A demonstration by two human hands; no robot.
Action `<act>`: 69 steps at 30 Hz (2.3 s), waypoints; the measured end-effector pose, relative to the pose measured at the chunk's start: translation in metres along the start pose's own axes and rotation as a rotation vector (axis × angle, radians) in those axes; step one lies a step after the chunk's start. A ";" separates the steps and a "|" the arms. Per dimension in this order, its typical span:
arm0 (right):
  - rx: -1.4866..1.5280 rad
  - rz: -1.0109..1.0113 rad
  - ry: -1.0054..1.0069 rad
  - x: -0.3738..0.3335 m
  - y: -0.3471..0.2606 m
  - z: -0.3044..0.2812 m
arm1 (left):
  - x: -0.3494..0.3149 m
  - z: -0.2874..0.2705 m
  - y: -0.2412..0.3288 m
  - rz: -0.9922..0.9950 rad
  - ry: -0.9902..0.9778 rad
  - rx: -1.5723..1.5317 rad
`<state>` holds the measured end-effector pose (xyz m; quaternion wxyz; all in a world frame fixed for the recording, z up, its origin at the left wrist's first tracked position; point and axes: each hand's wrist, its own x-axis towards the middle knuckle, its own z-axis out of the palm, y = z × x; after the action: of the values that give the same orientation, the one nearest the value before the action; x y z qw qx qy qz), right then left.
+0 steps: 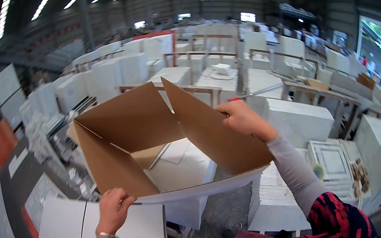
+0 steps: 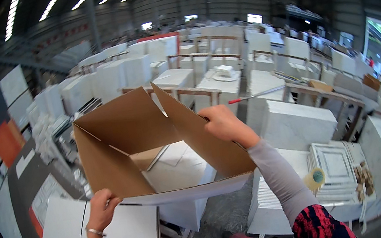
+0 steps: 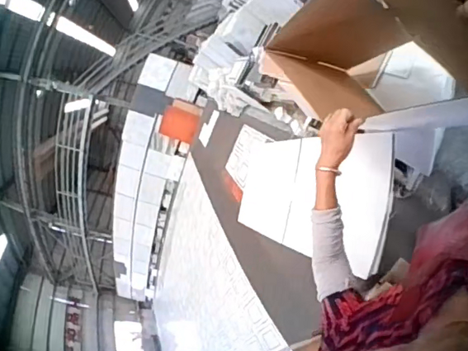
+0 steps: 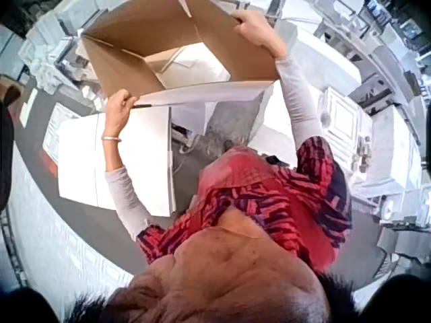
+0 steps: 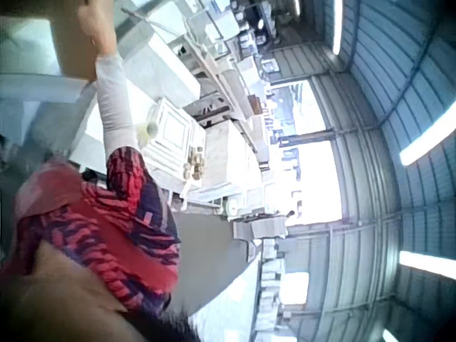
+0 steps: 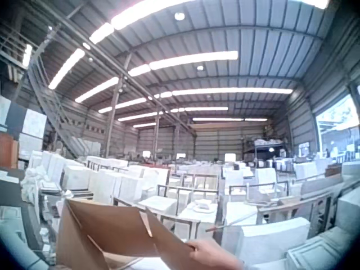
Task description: The person repeatedly tapes white rectangular panels together using a handheld tape dispenser, then places the taped panels into a cardboard box. The cycle of taping and loading is repeated multiple times throughout the clip.
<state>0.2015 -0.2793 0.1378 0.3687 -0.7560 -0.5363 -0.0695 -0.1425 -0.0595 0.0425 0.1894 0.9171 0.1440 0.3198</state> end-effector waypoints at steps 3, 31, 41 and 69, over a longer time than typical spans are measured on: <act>-0.092 0.203 0.079 0.006 0.059 -0.034 | 0.054 0.002 0.030 0.254 -0.050 0.040; -0.747 -0.201 0.169 0.119 0.132 -0.033 | 0.154 0.245 -0.034 0.060 -0.078 0.553; -0.376 0.034 -0.498 0.173 0.153 0.017 | 0.131 0.257 -0.042 0.013 -0.137 0.435; -0.892 -0.750 -0.435 0.025 0.189 0.137 | 0.133 0.178 0.014 0.336 -0.406 0.435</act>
<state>0.3355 -0.2028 -0.0392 -0.1499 -0.5943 -0.7476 -0.2559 0.0738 -0.0663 -0.0091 -0.0413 0.9919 0.0150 0.1191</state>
